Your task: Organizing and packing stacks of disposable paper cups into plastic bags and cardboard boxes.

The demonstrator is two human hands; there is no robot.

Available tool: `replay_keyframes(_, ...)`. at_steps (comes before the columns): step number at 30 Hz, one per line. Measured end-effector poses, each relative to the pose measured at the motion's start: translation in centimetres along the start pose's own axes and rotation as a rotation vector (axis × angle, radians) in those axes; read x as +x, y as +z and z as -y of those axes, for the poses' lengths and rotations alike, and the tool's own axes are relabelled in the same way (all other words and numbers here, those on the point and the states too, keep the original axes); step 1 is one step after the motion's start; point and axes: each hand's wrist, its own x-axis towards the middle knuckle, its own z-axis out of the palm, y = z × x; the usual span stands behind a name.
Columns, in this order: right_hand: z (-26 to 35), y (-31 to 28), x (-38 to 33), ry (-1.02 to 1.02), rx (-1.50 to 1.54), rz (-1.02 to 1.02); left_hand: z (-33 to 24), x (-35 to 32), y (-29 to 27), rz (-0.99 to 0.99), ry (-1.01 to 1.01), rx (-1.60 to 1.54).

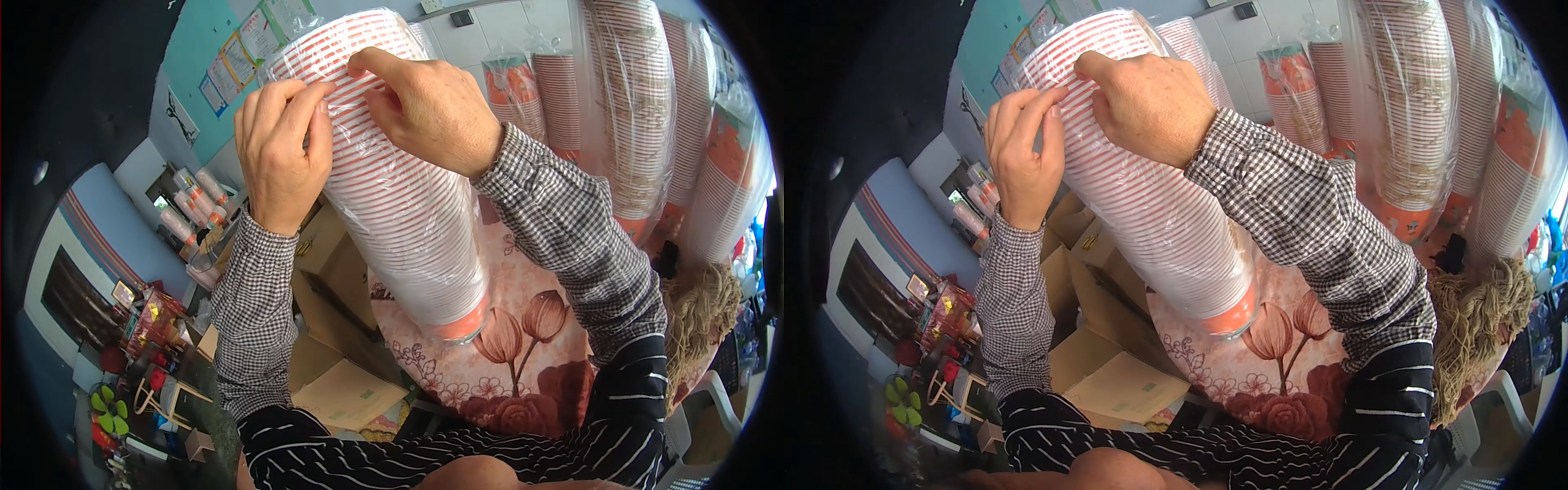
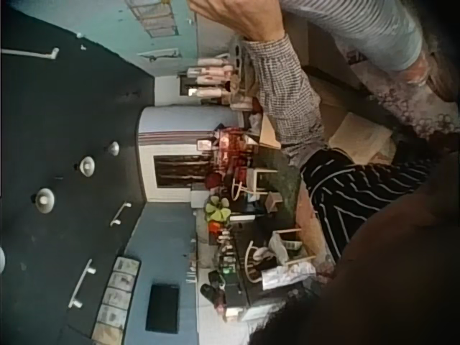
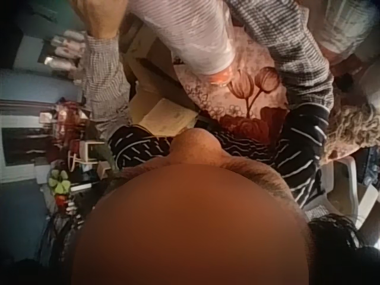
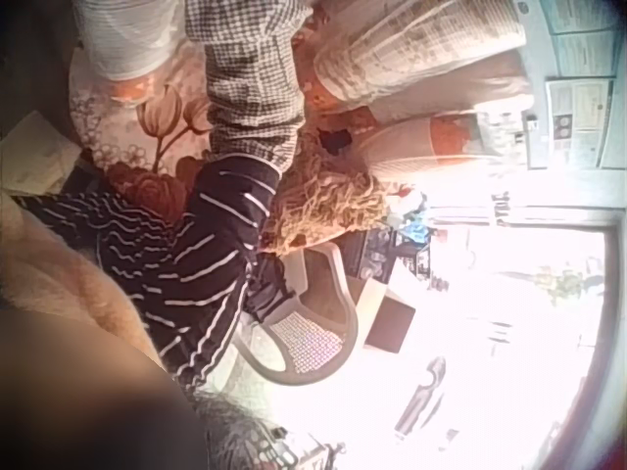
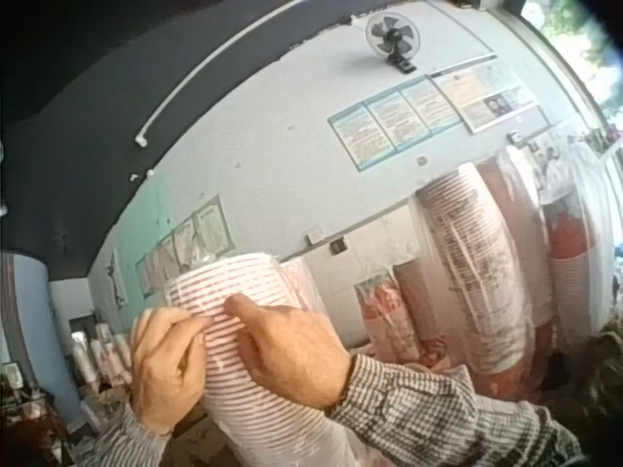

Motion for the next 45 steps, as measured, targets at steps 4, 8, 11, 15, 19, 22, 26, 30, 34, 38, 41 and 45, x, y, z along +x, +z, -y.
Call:
replay_keyframes(4, 0.2, -0.2, 0.1, -0.017, 0.006, -0.011, 0.4, 0.4, -0.2, -0.047, 0.011, -0.004)
replay_keyframes(8, 0.2, 0.0, 0.0, -0.013, 0.005, -0.005, 0.9, 1.3, -0.2, -0.098, 0.03, 0.017)
replay_keyframes(11, 0.1, 0.1, 0.0, -0.011, 0.008, -0.011, 1.1, 2.0, -0.2, -0.086, 0.048, 0.03)
replay_keyframes(15, 0.0, 0.1, -0.1, -0.021, 0.012, -0.023, 1.1, 1.4, -0.3, -0.045, 0.08, 0.035)
replay_keyframes(19, 0.0, 0.1, 0.0, -0.018, 0.018, -0.01, 1.0, 0.6, -0.2, -0.059, 0.096, 0.044)
replay_keyframes(22, 0.0, 0.1, 0.0, -0.014, 0.017, -0.008, 0.7, 0.3, -0.3, -0.032, 0.074, 0.084)
replay_keyframes(26, 0.0, 0.2, -0.1, -0.035, 0.015, -0.027, 0.7, 0.3, -0.5, -0.028, 0.064, 0.102)
replay_keyframes(30, 0.1, 0.2, 0.0, -0.018, 0.018, -0.013, 0.8, 0.2, -0.4, -0.03, 0.053, 0.091)
replay_keyframes(34, -0.1, 0.3, 0.0, -0.024, 0.015, -0.023, 1.0, 0.2, -0.2, -0.04, 0.066, 0.092)
replay_keyframes(38, 0.2, 0.0, 0.0, -0.04, -0.017, -0.002, 0.8, 0.4, -0.3, -0.033, 0.043, 0.083)
replay_keyframes(41, 0.0, 0.2, 0.0, -0.035, 0.003, -0.021, 1.1, 0.6, -0.2, -0.054, 0.036, 0.085)
replay_keyframes(45, 0.0, 0.2, 0.0, -0.041, 0.004, -0.032, 1.3, 0.6, -0.3, -0.049, 0.036, 0.098)
